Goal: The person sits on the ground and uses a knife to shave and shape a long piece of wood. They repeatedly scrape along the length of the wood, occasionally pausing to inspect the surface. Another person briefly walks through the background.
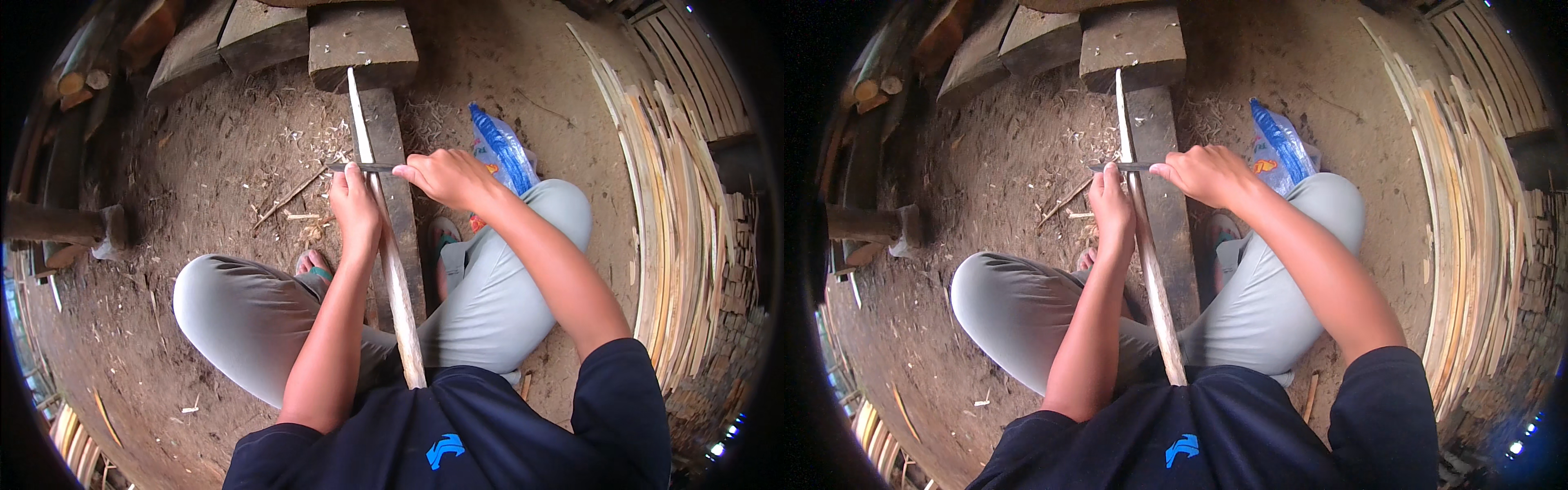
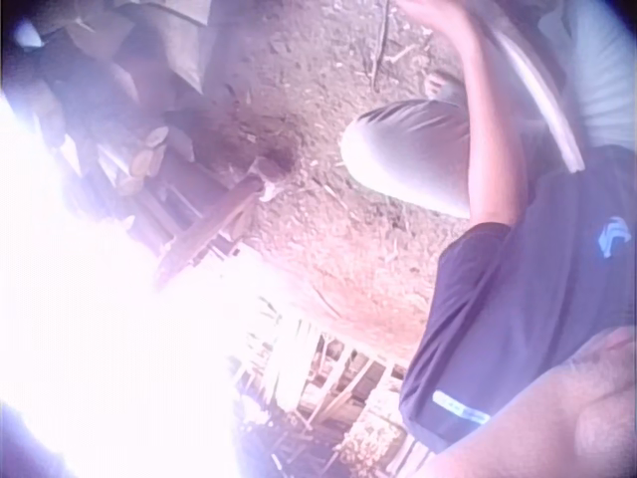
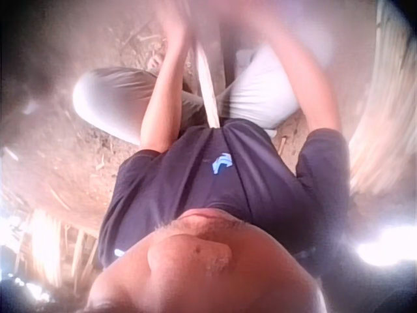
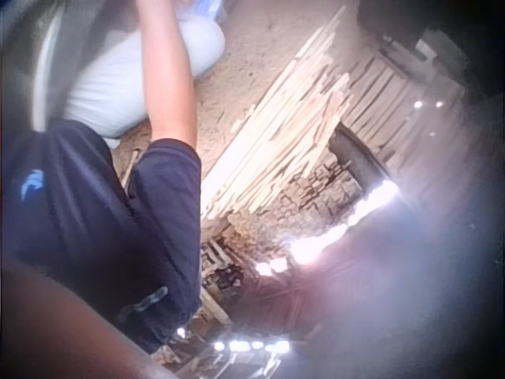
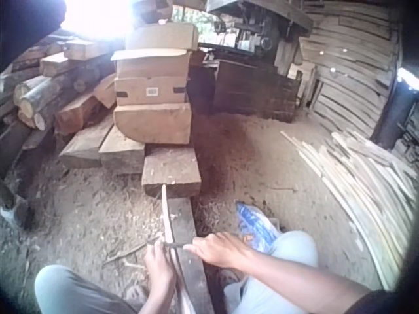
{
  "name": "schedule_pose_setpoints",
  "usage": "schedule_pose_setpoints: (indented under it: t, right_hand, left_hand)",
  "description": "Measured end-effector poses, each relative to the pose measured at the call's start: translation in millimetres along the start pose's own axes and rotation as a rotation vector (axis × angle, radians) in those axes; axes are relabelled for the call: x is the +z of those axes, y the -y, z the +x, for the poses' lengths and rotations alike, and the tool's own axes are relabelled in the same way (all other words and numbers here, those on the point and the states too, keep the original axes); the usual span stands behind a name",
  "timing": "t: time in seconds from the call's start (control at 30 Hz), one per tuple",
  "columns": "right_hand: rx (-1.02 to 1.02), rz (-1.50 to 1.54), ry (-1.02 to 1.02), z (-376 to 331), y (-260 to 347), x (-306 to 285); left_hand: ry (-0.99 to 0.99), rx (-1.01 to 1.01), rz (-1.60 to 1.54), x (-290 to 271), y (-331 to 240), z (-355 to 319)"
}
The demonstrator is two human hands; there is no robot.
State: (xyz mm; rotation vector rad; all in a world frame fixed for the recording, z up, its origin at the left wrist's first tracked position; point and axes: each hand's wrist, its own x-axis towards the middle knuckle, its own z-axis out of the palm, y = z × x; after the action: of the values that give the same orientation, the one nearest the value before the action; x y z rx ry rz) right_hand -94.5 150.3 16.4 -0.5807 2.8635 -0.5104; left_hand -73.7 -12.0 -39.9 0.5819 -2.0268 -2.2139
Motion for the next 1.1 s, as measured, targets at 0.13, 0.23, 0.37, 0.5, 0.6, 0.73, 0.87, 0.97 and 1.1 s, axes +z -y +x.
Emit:
schedule_pose_setpoints:
  t: [0.13,0.23,0.37,0.5,0.6,0.73,0.87,0.97,1.1]
  right_hand:
    - [-0.010,-0.041,-0.042,-7,7,-1]
    - [-0.032,-0.079,-0.071,-6,7,0]
    - [-0.038,-0.094,-0.081,-1,2,4]
    - [-0.033,-0.069,-0.067,10,-3,8]
    - [-0.020,-0.054,-0.065,19,-4,7]
    - [0.019,-0.044,-0.098,33,-10,6]
    - [0.018,-0.029,-0.070,31,-10,3]
    - [0.006,-0.024,-0.008,18,-4,0]
    - [0.007,-0.027,0.015,3,0,-1]
  left_hand:
    - [0.011,-0.043,-0.008,-3,5,-3]
    - [0.015,-0.049,-0.033,1,5,-1]
    - [0.006,-0.050,-0.007,2,1,1]
    - [-0.040,-0.009,0.013,4,4,14]
    - [-0.049,0.025,0.029,6,8,26]
    - [0.022,0.012,-0.043,12,4,49]
    - [-0.013,0.041,-0.004,14,4,44]
    - [-0.054,0.033,0.021,9,7,23]
    - [-0.037,0.019,-0.019,7,6,6]
